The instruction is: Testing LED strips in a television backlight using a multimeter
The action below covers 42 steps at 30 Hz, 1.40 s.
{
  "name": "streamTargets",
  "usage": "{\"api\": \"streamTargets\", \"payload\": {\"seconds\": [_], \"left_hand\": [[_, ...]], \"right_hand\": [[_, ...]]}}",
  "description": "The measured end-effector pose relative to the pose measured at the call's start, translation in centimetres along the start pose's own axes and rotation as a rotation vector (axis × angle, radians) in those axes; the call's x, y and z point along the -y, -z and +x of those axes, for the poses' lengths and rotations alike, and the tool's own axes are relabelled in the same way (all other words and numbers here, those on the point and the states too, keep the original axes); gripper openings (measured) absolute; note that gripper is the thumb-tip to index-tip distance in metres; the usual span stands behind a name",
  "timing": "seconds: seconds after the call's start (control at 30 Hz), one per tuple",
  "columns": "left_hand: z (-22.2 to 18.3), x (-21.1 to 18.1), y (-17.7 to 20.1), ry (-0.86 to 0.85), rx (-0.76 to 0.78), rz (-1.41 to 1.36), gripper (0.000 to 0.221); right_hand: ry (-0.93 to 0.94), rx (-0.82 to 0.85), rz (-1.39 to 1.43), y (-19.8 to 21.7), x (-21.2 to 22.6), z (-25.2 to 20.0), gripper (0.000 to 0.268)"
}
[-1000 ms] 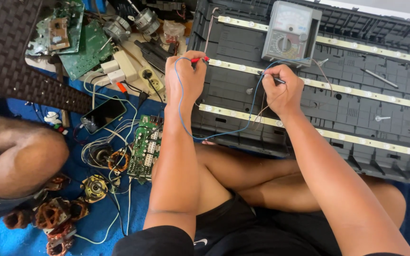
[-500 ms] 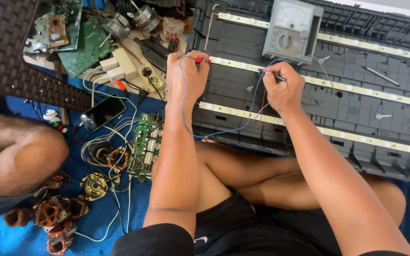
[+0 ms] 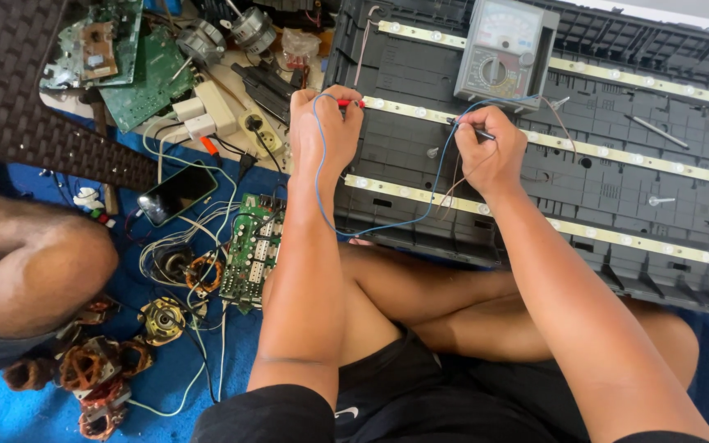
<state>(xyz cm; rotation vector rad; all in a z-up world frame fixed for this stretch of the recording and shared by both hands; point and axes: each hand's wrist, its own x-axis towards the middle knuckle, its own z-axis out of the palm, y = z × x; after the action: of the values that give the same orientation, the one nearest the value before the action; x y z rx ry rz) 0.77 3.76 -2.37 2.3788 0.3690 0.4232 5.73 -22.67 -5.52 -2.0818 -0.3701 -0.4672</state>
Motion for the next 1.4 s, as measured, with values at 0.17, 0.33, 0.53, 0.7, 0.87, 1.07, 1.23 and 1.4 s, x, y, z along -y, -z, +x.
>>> {"api": "streamTargets", "payload": {"seconds": [0.17,0.33,0.53,0.7,0.87,1.07,1.23,1.4], "left_hand": [[0.2,-0.2,-0.9,0.031,0.001,0.000,0.005],[0.6,0.4,-1.6,0.064,0.009,-0.021,0.004],[1.4,1.3,-3.0,0.202,0.094,0.035,0.004],[1.1,0.9,-0.8,-0.126,0.082,-0.098,0.020],[1.4,1.3,-1.4,-0.132,0.001,-0.042,0.026],[1.5,1.4,-1.4,-0.206,-0.017,-0.023,0.020],[1.4,1.3,-1.3,-0.169,-0.010,-0.048,0.024],[1.1,0.9,-0.7,-0.192,0.006,-0.106,0.026]], "right_hand": [[-0.023,-0.128,0.126,0.2,-1.0,-0.3,0.007],[-0.228,-0.333,0.561,0.9,-1.3,0.0,0.013],[0.094,-0.183,0.514,0.5,1.4,1.2,0.011],[0.157,0.214,0.205,-0.6,4.3,1.8,0.012],[0.041,0.232,0.101,-1.5,3.5,1.8,0.016],[0.084,0.250,0.040,-1.8,3.8,1.8,0.019],[0.025,0.272,0.009,-1.8,4.3,1.7,0.020],[0.031,0.290,0.008,-1.8,4.4,1.8,0.020]]}}
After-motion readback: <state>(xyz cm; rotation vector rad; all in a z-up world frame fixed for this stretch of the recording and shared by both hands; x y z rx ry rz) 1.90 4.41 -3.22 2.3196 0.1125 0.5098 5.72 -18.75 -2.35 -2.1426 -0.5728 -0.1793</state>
